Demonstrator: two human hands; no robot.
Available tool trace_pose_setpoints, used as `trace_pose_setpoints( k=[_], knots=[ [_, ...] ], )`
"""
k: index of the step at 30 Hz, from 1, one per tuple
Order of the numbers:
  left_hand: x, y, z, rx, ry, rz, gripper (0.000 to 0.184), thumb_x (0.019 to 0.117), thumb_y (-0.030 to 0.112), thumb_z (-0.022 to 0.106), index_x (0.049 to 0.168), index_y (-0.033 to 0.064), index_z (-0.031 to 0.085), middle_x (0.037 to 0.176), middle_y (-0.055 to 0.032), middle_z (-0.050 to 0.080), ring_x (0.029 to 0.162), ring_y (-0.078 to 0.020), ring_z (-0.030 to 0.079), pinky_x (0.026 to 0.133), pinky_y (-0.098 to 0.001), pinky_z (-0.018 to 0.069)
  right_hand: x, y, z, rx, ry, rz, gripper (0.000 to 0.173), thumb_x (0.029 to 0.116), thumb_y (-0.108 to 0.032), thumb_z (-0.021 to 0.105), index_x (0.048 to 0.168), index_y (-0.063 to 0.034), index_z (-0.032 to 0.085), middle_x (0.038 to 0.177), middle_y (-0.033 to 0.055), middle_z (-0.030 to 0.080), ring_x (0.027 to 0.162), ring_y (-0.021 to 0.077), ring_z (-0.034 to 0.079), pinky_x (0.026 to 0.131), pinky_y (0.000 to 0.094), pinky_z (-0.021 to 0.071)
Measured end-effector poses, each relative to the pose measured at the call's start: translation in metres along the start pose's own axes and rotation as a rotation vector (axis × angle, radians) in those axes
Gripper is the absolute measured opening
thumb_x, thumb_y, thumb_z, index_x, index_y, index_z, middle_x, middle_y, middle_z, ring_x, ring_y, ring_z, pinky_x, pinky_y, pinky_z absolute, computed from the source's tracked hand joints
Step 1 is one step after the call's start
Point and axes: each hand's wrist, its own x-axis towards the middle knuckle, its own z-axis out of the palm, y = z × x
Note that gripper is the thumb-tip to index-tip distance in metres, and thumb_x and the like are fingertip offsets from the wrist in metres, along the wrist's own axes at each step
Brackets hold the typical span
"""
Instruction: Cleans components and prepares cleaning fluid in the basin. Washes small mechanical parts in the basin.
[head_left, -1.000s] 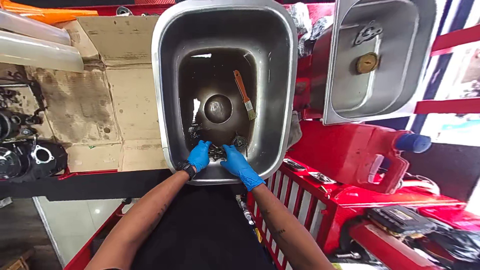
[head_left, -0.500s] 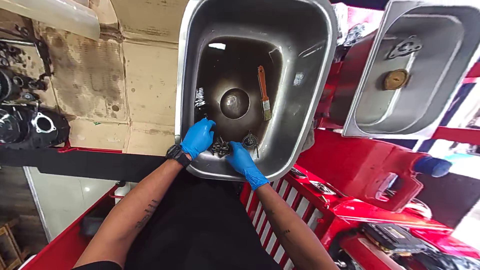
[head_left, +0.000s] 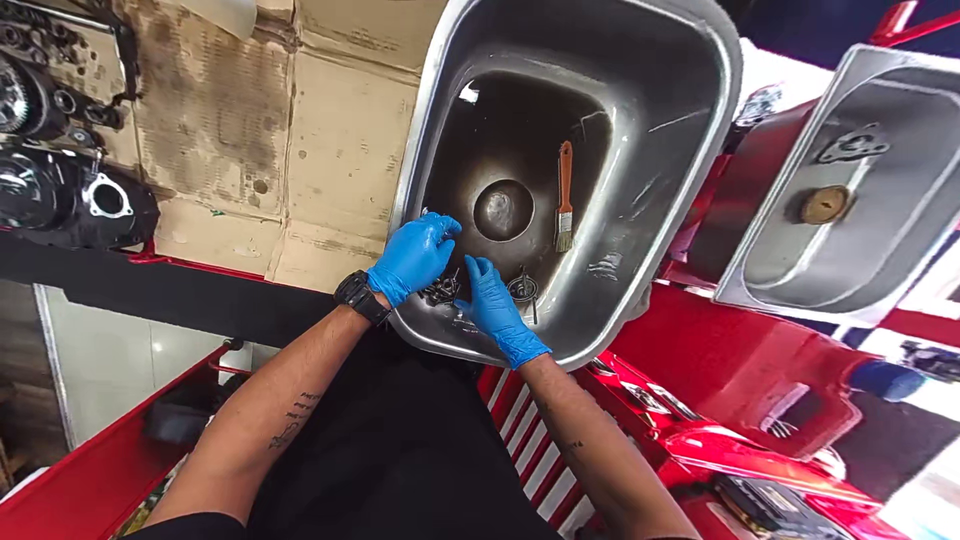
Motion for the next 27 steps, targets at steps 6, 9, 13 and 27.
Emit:
trace_pose_setpoints(
  k=[6, 9, 13, 27],
  knots=[
    [-0.025, -0.006, -0.024, -0.077, 0.237, 0.054, 0.024, 0.1038, 0.018, 0.057, 0.119, 0.0049, 0.071, 0.114, -0.0115, 0.07, 0.099, -0.0186, 0.07, 0.091, -0.038, 0.058, -0.001, 0.024, -0.01, 0.028, -0.076, -0.062, 0.068, 0.0887, -0.027, 0.077, 0.147, -0.0029, 0.05, 0.139, 0.0241, 0.055, 0.122, 0.0367, 0.06, 0.104, 0.0483, 0.0508],
    [-0.037, -0.013, -0.031, -0.131, 0.327, 0.004, 0.023, 0.1034, 0.02, 0.059, 0.116, 0.0052, 0.07, 0.113, -0.01, 0.07, 0.094, -0.0144, 0.07, 0.085, -0.0332, 0.0591, 0.002, 0.017, -0.002, 0.061, -0.095, -0.052, 0.079, 0.0837, -0.023, 0.082, 0.152, -0.0046, 0.045, 0.143, 0.025, 0.05, 0.121, 0.0364, 0.06, 0.103, 0.046, 0.0523],
    [-0.044, -0.024, -0.03, -0.155, 0.411, -0.062, 0.022, 0.1032, 0.021, 0.06, 0.114, 0.0053, 0.07, 0.107, -0.0095, 0.069, 0.087, -0.0124, 0.068, 0.08, -0.0304, 0.0582, 0.012, -0.003, 0.017, 0.024, -0.129, -0.103, 0.098, 0.0733, -0.012, 0.086, 0.158, -0.005, 0.036, 0.15, 0.0288, 0.042, 0.135, 0.0432, 0.049, 0.11, 0.0483, 0.047],
    [-0.018, -0.075, 0.048, -0.368, 0.812, -0.121, 0.033, 0.1076, 0.019, 0.05, 0.131, -0.0031, 0.06, 0.129, -0.0187, 0.062, 0.116, -0.0195, 0.065, 0.102, -0.0331, 0.0538, 0.03, -0.058, 0.048, 0.169, -0.101, -0.134, 0.055, 0.0976, -0.041, 0.061, 0.143, -0.0101, 0.058, 0.143, 0.0228, 0.053, 0.126, 0.0401, 0.054, 0.106, 0.0498, 0.0483]
  ],
)
